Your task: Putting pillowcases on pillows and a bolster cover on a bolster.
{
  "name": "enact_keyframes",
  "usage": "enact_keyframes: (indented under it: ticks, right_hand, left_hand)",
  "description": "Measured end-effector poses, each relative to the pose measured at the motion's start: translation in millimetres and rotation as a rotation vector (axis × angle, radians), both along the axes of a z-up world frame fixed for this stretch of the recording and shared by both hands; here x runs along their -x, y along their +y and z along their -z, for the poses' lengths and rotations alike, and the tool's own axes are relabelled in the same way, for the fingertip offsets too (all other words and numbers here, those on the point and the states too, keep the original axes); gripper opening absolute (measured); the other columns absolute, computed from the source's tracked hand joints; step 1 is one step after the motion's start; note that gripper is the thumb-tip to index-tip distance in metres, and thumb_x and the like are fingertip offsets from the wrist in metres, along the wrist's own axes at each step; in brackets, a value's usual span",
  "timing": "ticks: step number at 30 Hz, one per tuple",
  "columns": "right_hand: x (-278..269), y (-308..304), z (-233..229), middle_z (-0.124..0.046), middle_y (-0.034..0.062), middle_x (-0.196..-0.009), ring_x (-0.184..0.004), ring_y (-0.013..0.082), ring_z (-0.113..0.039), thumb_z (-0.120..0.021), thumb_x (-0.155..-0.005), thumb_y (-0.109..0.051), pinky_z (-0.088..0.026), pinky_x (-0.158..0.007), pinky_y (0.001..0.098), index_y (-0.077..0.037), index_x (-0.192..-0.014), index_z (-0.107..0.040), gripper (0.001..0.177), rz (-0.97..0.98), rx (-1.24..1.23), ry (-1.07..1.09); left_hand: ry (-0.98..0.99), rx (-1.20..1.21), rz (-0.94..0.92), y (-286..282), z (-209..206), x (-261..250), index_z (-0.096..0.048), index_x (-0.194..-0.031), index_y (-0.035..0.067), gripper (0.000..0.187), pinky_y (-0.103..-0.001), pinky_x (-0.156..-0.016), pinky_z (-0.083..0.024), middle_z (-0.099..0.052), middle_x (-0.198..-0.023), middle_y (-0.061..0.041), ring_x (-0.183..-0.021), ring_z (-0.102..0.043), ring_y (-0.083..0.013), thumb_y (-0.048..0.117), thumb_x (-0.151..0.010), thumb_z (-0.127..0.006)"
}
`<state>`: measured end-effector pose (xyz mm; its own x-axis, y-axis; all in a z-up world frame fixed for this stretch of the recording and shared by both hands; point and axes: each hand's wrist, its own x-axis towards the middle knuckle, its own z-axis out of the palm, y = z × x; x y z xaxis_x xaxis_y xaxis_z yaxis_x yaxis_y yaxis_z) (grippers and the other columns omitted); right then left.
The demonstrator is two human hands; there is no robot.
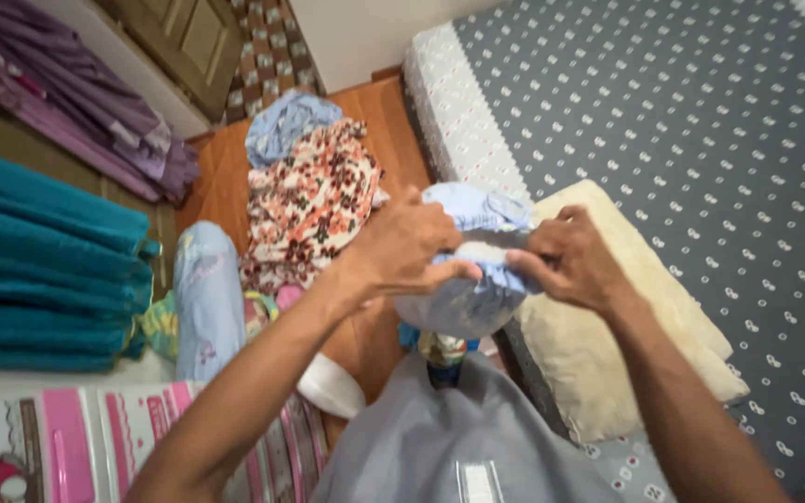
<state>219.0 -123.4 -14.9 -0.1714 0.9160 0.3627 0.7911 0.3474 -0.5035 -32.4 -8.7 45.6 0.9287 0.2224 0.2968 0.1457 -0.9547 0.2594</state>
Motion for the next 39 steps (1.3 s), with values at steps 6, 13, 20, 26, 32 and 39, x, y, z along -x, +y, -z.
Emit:
enact_keyframes:
  ticks: [6, 13, 20, 26, 32, 39]
  right_hand:
    - [-14, -7, 9, -0.056, 0.0041, -0.059, -0.062, 0.0234, -0.053, -0.068, -0.09, -0.041, -0.039, -0.08, 0.0425, -0.012, -0.056, -0.059, 0.045, -0.116, 0.031, -0.147]
    - [21, 3, 13, -0.058, 0.0029, -0.053, -0.063, 0.0229, -0.056, -0.071, -0.086, -0.04, -0.04, -0.078, 0.0405, -0.009, -0.054, -0.061, 0.046, -0.205, 0.084, -0.151]
    - [37, 9, 32, -0.069, 0.0013, -0.065, -0.068, 0.0234, -0.062, -0.067, -0.089, -0.047, -0.045, -0.078, 0.0397, -0.016, -0.064, -0.071, 0.04, -0.204, 0.255, -0.505]
    - [27, 1, 38, -0.067, 0.0019, -0.07, -0.078, 0.0226, -0.063, -0.07, -0.08, -0.049, -0.042, -0.068, 0.0412, -0.017, -0.07, -0.07, 0.034, -0.4, 0.167, -0.429]
    - [22, 0, 19, -0.06, 0.0015, -0.07, -0.082, 0.0209, -0.062, -0.07, -0.086, -0.039, -0.041, -0.071, 0.0412, -0.015, -0.07, -0.063, 0.03, -0.341, 0.106, -0.341]
    - [22, 8, 21, -0.064, 0.0033, -0.074, -0.082, 0.0215, -0.062, -0.07, -0.089, -0.039, -0.042, -0.073, 0.0397, -0.014, -0.076, -0.066, 0.029, -0.243, 0.056, -0.242]
  left_hand:
    - [-0.113, -0.099, -0.107, 33, 60, 47, -0.076, -0.068, 0.009, 0.05, -0.043, -0.096, -0.041, -0.068, -0.072, -0.008, -0.086, -0.064, -0.0227, 0.047, -0.099, -0.065]
    - [0.371, -0.174, -0.367, 4, 74, 28, -0.08, -0.073, 0.013, 0.039, -0.045, -0.101, -0.042, -0.071, -0.068, -0.011, -0.071, -0.067, -0.0277, 0.043, -0.096, -0.069]
    - [0.495, -0.363, -0.37, -18, 92, 24, -0.064, -0.127, 0.016, 0.077, -0.046, -0.097, -0.04, -0.066, -0.126, -0.009, -0.122, -0.058, -0.0247, 0.039, -0.056, -0.084]
    - [0.532, -0.205, -0.371, 4, 82, 41, -0.062, -0.133, 0.018, 0.081, -0.047, -0.101, -0.037, -0.066, -0.119, -0.008, -0.117, -0.059, -0.0268, 0.051, -0.062, -0.085]
    - [0.419, -0.059, -0.461, 31, 113, 45, -0.074, -0.114, 0.022, 0.029, -0.049, -0.099, -0.041, -0.074, -0.105, -0.004, -0.109, -0.066, -0.023, 0.045, -0.097, -0.07]
    - [-0.098, 0.152, -0.085, -31, 146, 13, -0.064, -0.119, 0.006, 0.045, -0.055, -0.082, -0.047, -0.071, -0.096, -0.015, -0.095, -0.069, -0.0363, 0.034, -0.085, -0.063]
